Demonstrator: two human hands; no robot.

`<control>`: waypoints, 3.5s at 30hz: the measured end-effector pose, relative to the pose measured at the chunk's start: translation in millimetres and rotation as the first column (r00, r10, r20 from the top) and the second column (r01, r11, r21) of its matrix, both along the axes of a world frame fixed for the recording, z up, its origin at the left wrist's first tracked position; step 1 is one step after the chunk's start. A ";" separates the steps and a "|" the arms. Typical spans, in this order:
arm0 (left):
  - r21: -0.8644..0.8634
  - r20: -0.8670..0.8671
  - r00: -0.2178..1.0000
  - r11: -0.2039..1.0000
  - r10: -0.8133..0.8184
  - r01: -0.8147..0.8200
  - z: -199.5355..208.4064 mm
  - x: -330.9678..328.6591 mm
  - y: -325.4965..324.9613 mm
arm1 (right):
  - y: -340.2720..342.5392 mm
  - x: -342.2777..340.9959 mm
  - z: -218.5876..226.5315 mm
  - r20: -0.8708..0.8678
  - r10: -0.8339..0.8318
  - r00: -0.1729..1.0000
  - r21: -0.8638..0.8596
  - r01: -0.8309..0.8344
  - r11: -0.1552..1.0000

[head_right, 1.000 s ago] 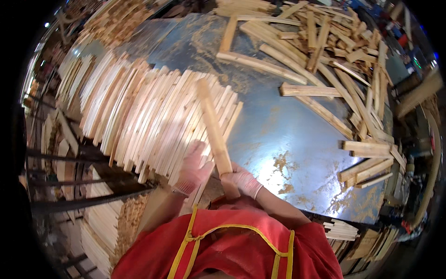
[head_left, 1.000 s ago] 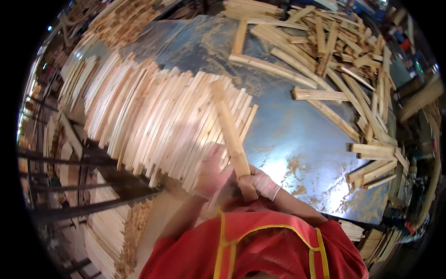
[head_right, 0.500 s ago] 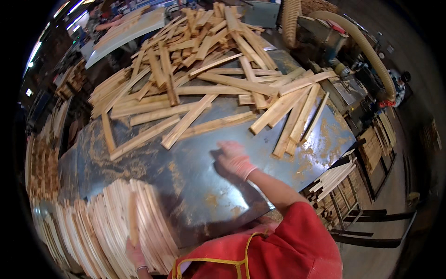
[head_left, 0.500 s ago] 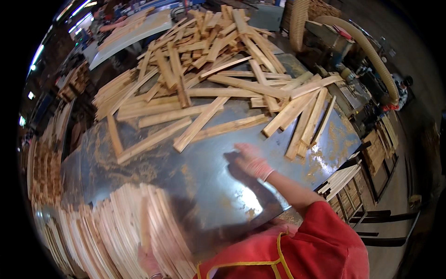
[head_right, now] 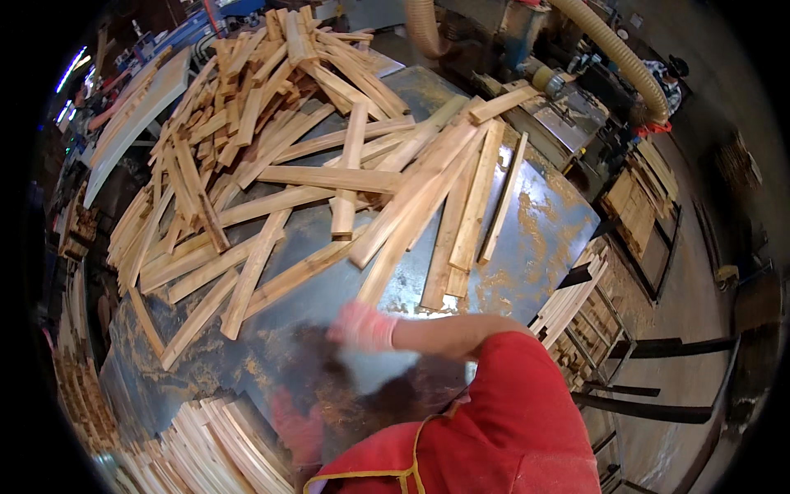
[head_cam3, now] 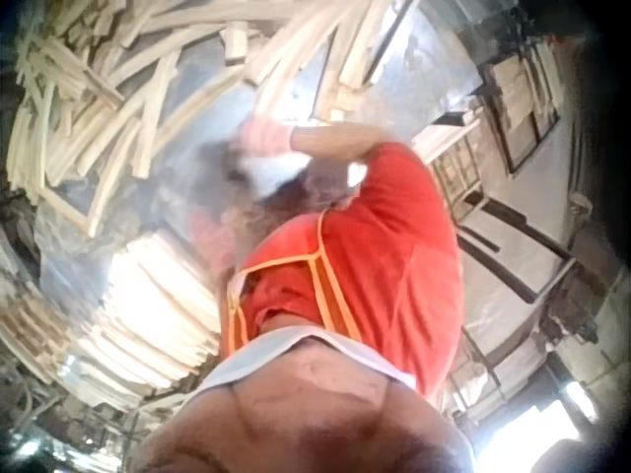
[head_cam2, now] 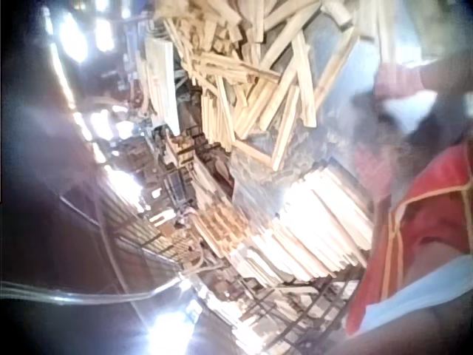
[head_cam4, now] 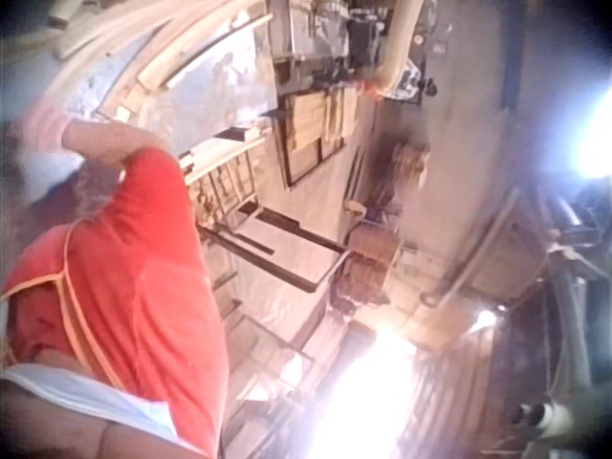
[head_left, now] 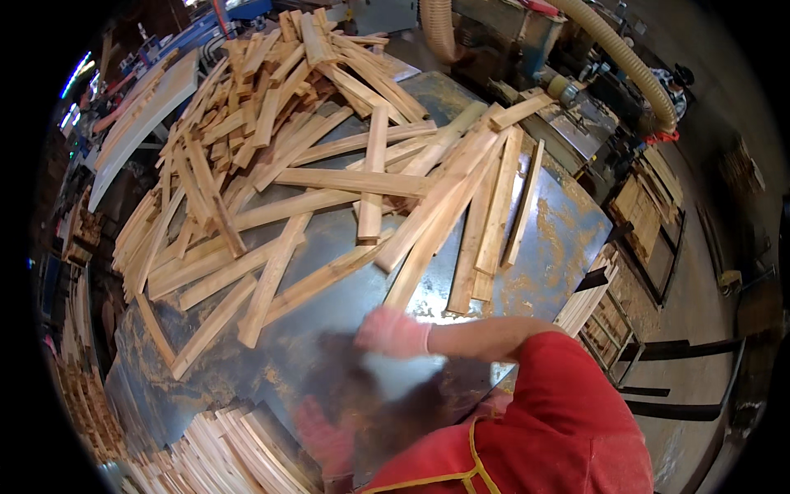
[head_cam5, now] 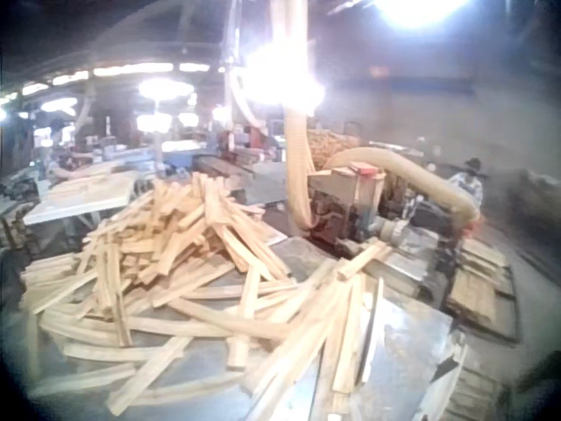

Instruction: The person picks up individual wooden planks from a scattered pile on a metal table and arranges them into a neat, vertical stack. The person handles the planks one by one, aligning them carefully to form a growing pile of organized lumber.

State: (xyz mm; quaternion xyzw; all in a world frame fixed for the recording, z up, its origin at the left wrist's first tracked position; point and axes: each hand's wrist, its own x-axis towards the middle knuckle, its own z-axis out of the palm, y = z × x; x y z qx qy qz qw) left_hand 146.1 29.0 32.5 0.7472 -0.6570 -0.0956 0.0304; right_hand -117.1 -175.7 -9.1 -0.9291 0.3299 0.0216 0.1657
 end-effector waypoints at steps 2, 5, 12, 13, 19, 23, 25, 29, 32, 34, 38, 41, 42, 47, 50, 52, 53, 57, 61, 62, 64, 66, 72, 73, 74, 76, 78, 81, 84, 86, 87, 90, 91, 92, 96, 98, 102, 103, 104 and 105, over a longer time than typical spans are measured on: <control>0.014 0.035 0.985 0.986 -0.167 0.166 -14.0 -30.9 -11.0 | 16.2 -6.0 20.6 0.425 -0.030 0.905 -0.186 0.119 0.975; 0.272 -0.113 0.981 0.945 -0.155 0.181 -7.0 -69.9 -34.4 | -16.5 -77.9 24.0 0.569 -0.485 0.664 -0.166 0.671 0.723; 0.324 -0.348 0.928 0.911 -0.135 0.254 -36.4 -62.4 -55.4 | -18.7 -312.0 -49.9 0.225 -0.864 -0.451 0.482 0.822 -0.304; 0.298 -0.515 0.853 0.917 -0.080 0.266 -35.8 -50.2 -49.3 | -15.3 -318.7 -47.2 0.090 -0.910 -0.405 0.665 0.705 -0.248; 0.533 -0.840 0.204 0.834 0.503 0.139 11.8 -1.7 30.1 | 109.2 -170.6 -24.9 0.311 -0.913 -0.265 0.946 0.184 0.269; 0.366 -0.878 0.304 0.928 0.369 -0.069 8.6 -19.2 79.8 | 214.8 -30.6 -40.7 -0.029 -0.994 -0.104 0.953 -0.304 0.004; 0.312 -0.930 0.149 0.936 0.335 -0.161 -17.3 -24.8 103.2 | 255.1 28.6 -29.3 -0.044 -0.979 0.198 0.980 -0.181 -0.081; 0.454 -0.843 0.116 0.811 0.525 -0.369 -69.7 4.2 191.7 | 263.5 90.6 31.3 0.185 -0.254 0.949 0.924 -0.080 0.374; 0.456 -0.869 0.026 0.819 0.495 -0.348 -25.4 20.7 227.6 | 251.9 133.2 -1.8 0.229 -0.266 0.936 0.960 -0.172 0.223; 0.435 -0.714 0.363 0.786 0.598 -0.439 -7.9 22.3 254.4 | 234.3 175.3 -9.8 0.000 -0.332 0.943 0.970 0.081 0.230; 0.083 -0.308 0.813 0.865 0.494 -0.495 4.2 21.2 257.1 | 255.6 245.8 -21.9 0.027 -0.235 0.972 0.897 0.080 0.436; -0.196 -0.211 0.865 0.847 0.456 -0.494 1.9 9.0 241.0 | 256.6 281.6 -3.6 0.127 -0.037 0.991 0.899 -0.099 0.426; -0.253 -0.208 0.866 0.830 0.455 -0.497 1.3 4.5 230.6 | 250.0 286.0 -0.4 0.077 -0.052 0.996 0.929 -0.053 0.366; -0.193 -0.207 0.881 0.865 0.425 -0.462 14.3 -4.4 194.3 | 129.7 238.3 54.0 0.280 -0.276 0.920 0.715 -0.007 0.699; -0.180 -0.191 0.917 0.906 0.351 -0.384 8.8 -6.7 166.7 | -32.5 159.2 68.0 0.471 -0.284 0.835 0.046 0.299 0.953; -0.251 -0.137 0.945 0.912 0.297 -0.323 -15.9 -5.6 158.3 | -119.2 87.7 79.3 0.435 -0.411 0.801 -0.326 0.566 0.757; -0.150 -0.196 0.937 0.935 0.291 -0.321 -11.8 -5.3 148.5 | -147.2 55.9 94.3 0.152 -0.524 0.838 -0.381 0.538 0.752; 0.060 -0.343 0.910 0.973 0.231 -0.224 2.2 -12.7 88.5 | -172.5 -56.9 39.2 0.063 -0.650 0.758 -0.436 0.606 0.665; 0.014 -0.390 0.901 0.979 0.192 -0.203 -6.4 -32.3 58.3 | -93.1 -36.2 44.9 -0.095 -0.560 0.823 -0.124 0.548 0.827; 0.002 -0.423 0.888 0.981 0.177 -0.194 -12.9 -33.8 56.9 | -56.5 -21.0 49.9 -0.055 -0.534 0.843 -0.082 0.529 0.844; -0.041 -0.501 0.860 0.989 0.102 -0.141 -21.3 -38.7 46.1 | 9.1 0.6 73.3 -0.073 -0.635 0.769 0.190 0.636 0.748; 0.089 -0.743 0.629 0.965 0.228 -0.245 -12.2 -47.2 35.3 | 71.4 12.5 63.1 0.028 -0.774 0.632 0.620 0.596 0.510; 0.280 -0.843 0.369 0.904 0.392 -0.322 -29.9 -26.9 35.8 | 216.3 68.7 13.8 0.393 -0.326 0.860 0.710 -0.058 0.702; 0.294 -0.840 0.375 0.910 0.392 -0.291 -30.9 -12.3 50.8 | 206.0 68.7 36.6 0.383 -0.240 0.892 0.662 -0.084 0.745; 0.305 -0.838 0.382 0.915 0.389 -0.262 -29.4 0.0 63.7 | 196.0 69.8 52.7 0.368 -0.151 0.917 0.609 -0.115 0.785; 0.361 -0.803 0.375 0.880 0.462 -0.310 -1.8 10.3 99.9 | 163.8 66.3 98.9 0.228 -0.635 0.738 0.663 0.360 0.657; 0.300 -0.845 0.341 0.893 0.411 -0.335 2.0 19.7 146.2 | 124.6 13.7 37.0 0.593 -0.699 0.399 0.306 0.691 0.655; 0.217 -0.728 0.537 0.886 0.426 -0.409 7.6 36.3 201.8 | 80.0 -40.8 -14.2 0.609 -0.761 -0.224 0.606 0.750 0.264; -0.191 0.080 0.962 0.951 0.261 -0.242 -42.6 52.5 241.0 | 80.6 -53.8 -50.1 0.056 -0.959 -0.278 0.994 0.103 0.029; -0.179 0.238 0.920 0.945 0.310 -0.272 -61.8 66.5 269.8 | 105.2 -13.3 -18.7 -0.020 -0.988 -0.154 0.996 -0.091 -0.006; -0.263 0.379 0.873 0.940 0.307 -0.216 -74.3 79.3 280.8 | 123.1 9.8 8.1 -0.031 -0.997 -0.067 0.982 -0.189 -0.018; -0.166 0.309 0.858 0.912 0.410 -0.376 -49.4 76.2 260.8 | 203.5 52.4 33.6 0.011 -0.991 0.136 0.900 -0.433 -0.049; -0.068 0.213 0.851 0.876 0.481 -0.478 -34.6 73.0 245.7 | 223.5 61.9 24.0 -0.012 -0.982 0.188 0.925 -0.370 -0.082; -0.059 0.181 0.855 0.873 0.486 -0.483 -32.7 74.1 234.6 | 242.9 70.9 14.0 -0.039 -0.971 0.234 0.945 -0.306 -0.112; -0.050 0.153 0.852 0.865 0.500 -0.499 -35.2 82.2 212.5 | 206.5 99.0 27.2 0.069 -0.911 0.407 0.941 -0.329 -0.076; -0.078 0.155 0.857 0.870 0.492 -0.486 -40.8 86.5 207.1 | 165.4 106.9 41.7 -0.001 -0.887 0.462 0.942 -0.297 -0.156; -0.155 0.141 0.865 0.874 0.482 -0.462 -55.2 90.0 211.8 | 111.3 120.4 79.5 -0.139 -0.902 0.409 0.831 -0.448 -0.331; -0.174 0.153 0.865 0.875 0.478 -0.452 -56.5 91.6 211.7 | 110.1 122.5 88.9 -0.168 -0.896 0.411 0.794 -0.483 -0.370; -0.178 0.161 0.864 0.876 0.476 -0.449 -57.0 92.3 213.6 | 112.5 123.5 99.6 -0.203 -0.887 0.415 0.752 -0.513 -0.413; -0.182 0.170 0.864 0.876 0.475 -0.446 -57.3 92.8 215.6 | 115.6 124.3 111.5 -0.238 -0.875 0.421 0.708 -0.542 -0.454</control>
